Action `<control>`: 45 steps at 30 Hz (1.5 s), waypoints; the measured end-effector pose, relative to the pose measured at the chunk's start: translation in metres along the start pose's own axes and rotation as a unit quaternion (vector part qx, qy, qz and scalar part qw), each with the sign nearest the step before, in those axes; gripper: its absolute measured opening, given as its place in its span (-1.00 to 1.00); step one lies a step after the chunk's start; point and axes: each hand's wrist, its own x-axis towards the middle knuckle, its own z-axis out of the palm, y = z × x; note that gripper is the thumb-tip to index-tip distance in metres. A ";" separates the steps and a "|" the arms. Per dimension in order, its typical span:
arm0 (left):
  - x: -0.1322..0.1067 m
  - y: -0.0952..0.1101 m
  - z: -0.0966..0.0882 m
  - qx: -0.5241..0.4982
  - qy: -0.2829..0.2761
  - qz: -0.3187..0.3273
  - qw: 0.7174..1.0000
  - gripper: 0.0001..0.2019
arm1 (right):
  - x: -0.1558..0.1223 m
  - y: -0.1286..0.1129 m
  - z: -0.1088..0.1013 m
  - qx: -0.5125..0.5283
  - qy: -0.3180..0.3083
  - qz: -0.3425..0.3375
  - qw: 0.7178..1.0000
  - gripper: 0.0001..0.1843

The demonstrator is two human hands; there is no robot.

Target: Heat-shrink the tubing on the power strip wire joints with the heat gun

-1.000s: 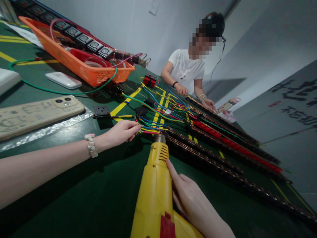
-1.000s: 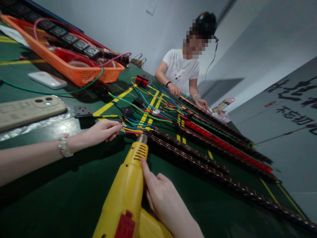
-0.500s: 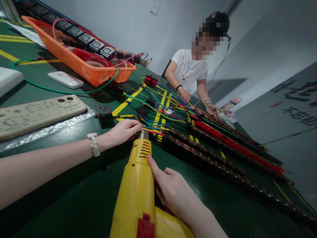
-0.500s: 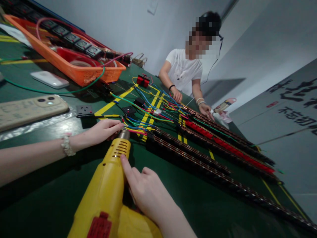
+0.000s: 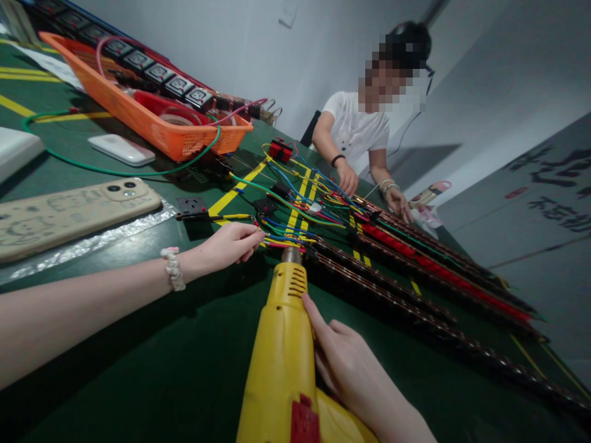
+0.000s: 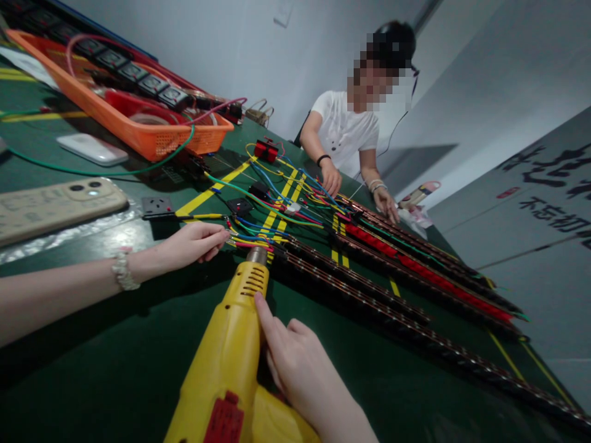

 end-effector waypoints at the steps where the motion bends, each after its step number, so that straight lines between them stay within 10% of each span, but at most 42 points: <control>1: 0.000 0.001 0.000 0.002 0.000 -0.001 1.000 -0.52 | -0.004 0.002 0.000 0.000 -0.003 0.010 1.000 -0.26; 14: -0.002 0.005 0.000 0.002 0.003 -0.008 1.000 -0.54 | -0.026 0.008 -0.003 -0.022 0.024 0.044 0.998 -0.29; 45: 0.000 0.004 0.001 -0.015 0.014 0.000 1.000 -0.55 | 0.027 -0.024 0.000 0.021 -0.005 -0.045 0.999 -0.19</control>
